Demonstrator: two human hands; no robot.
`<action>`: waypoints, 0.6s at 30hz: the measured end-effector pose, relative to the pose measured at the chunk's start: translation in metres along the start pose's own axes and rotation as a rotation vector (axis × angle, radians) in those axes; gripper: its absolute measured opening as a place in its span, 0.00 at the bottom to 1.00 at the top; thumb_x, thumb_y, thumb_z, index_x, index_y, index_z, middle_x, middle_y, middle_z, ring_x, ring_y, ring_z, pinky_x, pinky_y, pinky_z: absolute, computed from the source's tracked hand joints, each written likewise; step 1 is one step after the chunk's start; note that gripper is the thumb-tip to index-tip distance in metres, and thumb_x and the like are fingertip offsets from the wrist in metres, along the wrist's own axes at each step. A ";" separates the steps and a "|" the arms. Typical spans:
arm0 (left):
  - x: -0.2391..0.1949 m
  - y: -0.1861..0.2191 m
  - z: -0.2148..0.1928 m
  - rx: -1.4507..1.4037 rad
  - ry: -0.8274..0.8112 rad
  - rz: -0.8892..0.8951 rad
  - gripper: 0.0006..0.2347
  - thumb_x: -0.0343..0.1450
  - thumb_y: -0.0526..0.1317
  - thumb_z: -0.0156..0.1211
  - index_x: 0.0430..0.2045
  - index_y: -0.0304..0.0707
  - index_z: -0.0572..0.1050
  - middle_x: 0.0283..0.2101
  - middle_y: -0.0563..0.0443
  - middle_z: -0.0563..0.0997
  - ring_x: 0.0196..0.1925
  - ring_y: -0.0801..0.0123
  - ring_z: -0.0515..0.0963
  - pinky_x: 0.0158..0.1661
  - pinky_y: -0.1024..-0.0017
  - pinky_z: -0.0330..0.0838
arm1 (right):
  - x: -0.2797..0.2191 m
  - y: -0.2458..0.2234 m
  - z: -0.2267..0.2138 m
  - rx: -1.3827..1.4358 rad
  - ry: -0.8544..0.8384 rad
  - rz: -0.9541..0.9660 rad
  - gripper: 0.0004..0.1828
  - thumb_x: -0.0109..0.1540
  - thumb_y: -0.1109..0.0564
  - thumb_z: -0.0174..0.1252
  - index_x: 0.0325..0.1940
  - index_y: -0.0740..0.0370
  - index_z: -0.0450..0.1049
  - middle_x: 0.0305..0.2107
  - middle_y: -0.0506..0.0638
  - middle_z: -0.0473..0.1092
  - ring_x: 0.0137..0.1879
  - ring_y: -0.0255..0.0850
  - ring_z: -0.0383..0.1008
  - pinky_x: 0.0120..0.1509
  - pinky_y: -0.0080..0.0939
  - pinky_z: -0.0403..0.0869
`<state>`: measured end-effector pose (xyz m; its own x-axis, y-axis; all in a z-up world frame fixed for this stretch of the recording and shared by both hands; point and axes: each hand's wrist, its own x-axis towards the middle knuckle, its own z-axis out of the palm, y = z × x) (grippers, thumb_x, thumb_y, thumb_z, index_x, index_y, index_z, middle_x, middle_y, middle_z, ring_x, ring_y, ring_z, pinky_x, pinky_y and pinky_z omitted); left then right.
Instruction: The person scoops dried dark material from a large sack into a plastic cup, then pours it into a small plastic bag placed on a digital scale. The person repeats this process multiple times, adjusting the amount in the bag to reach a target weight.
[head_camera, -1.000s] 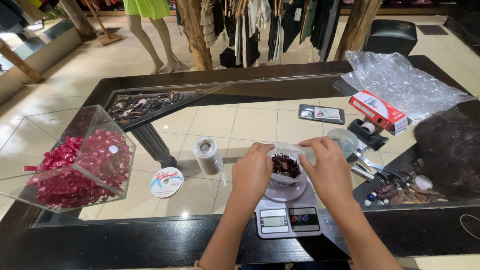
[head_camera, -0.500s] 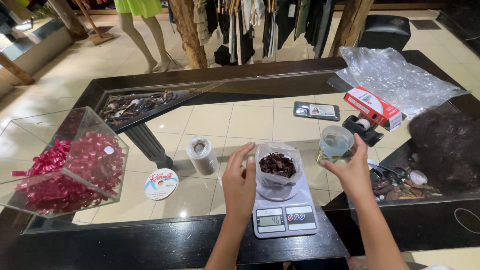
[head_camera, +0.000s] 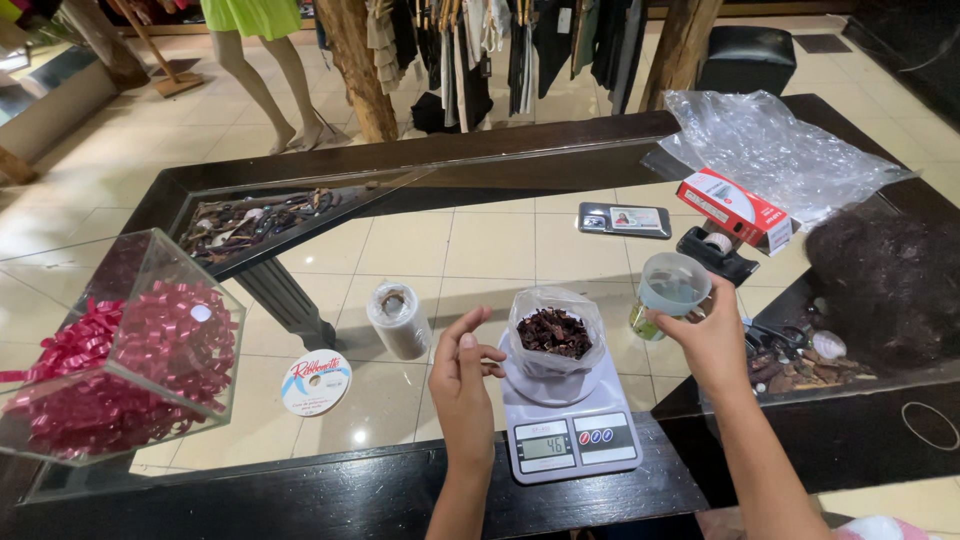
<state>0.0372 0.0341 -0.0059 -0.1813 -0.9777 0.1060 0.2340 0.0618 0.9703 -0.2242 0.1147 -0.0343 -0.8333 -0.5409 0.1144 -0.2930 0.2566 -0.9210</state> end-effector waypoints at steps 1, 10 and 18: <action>-0.001 -0.001 0.000 -0.036 0.013 -0.004 0.17 0.76 0.41 0.42 0.51 0.34 0.76 0.54 0.47 0.83 0.32 0.74 0.79 0.33 0.75 0.75 | -0.001 0.002 -0.002 0.054 0.007 -0.025 0.43 0.48 0.62 0.72 0.65 0.63 0.63 0.56 0.54 0.68 0.60 0.42 0.70 0.61 0.41 0.72; -0.028 -0.012 -0.007 -0.242 -0.001 -0.052 0.16 0.77 0.40 0.41 0.46 0.27 0.77 0.48 0.38 0.85 0.29 0.68 0.76 0.30 0.71 0.69 | -0.055 -0.009 -0.039 0.138 0.053 0.054 0.43 0.47 0.64 0.70 0.65 0.63 0.63 0.56 0.53 0.69 0.60 0.39 0.71 0.63 0.36 0.70; -0.070 -0.031 0.023 -0.152 -0.352 0.025 0.16 0.77 0.41 0.42 0.45 0.32 0.79 0.45 0.44 0.85 0.31 0.71 0.79 0.32 0.72 0.73 | -0.112 -0.004 -0.086 0.103 0.165 0.039 0.44 0.45 0.65 0.72 0.64 0.62 0.64 0.57 0.52 0.67 0.60 0.39 0.69 0.66 0.37 0.69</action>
<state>0.0210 0.1051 -0.0380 -0.4842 -0.8462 0.2226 0.3769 0.0279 0.9258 -0.1701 0.2431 -0.0119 -0.9112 -0.3910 0.1296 -0.2166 0.1873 -0.9581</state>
